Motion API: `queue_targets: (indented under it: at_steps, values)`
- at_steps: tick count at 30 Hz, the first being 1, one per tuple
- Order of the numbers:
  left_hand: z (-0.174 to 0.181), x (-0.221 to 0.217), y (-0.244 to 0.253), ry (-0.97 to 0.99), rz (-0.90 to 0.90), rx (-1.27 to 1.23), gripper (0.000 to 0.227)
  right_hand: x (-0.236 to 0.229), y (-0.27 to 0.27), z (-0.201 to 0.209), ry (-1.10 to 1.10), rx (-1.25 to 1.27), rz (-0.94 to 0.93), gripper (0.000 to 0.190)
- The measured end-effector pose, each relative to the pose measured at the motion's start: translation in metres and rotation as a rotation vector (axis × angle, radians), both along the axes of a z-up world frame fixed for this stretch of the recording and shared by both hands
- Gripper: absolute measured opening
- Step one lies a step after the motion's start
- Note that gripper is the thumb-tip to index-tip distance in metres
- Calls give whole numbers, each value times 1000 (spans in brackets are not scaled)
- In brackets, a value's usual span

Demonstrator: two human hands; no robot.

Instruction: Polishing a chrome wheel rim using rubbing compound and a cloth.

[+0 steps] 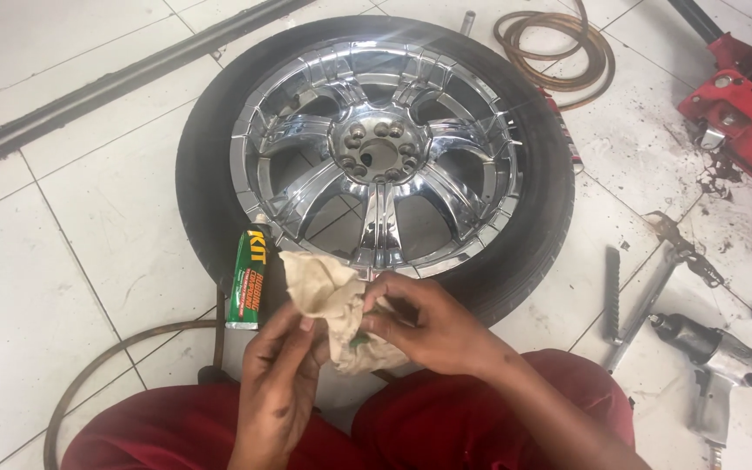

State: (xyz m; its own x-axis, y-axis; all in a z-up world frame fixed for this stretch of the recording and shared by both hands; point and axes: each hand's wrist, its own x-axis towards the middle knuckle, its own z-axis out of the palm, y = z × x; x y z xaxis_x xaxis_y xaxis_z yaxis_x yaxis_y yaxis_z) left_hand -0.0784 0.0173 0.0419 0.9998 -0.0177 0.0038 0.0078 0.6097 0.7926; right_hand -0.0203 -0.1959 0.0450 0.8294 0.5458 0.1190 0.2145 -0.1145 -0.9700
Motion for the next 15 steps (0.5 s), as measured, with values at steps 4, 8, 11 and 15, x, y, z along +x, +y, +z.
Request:
queue_targets:
  at_steps: [4,8,11,15]
  values:
    - [-6,-4,4,83,85,51,36,-6,6,17,86,95,-25,16]
    - [18,-10,-8,-89,189,351,67,-10,9,32,274,165,-84,53]
    - [24,-13,-21,-354,197,569,89,-12,8,29,188,222,-47,54]
    - [19,-16,-26,-183,248,609,86,-17,7,35,100,301,7,48]
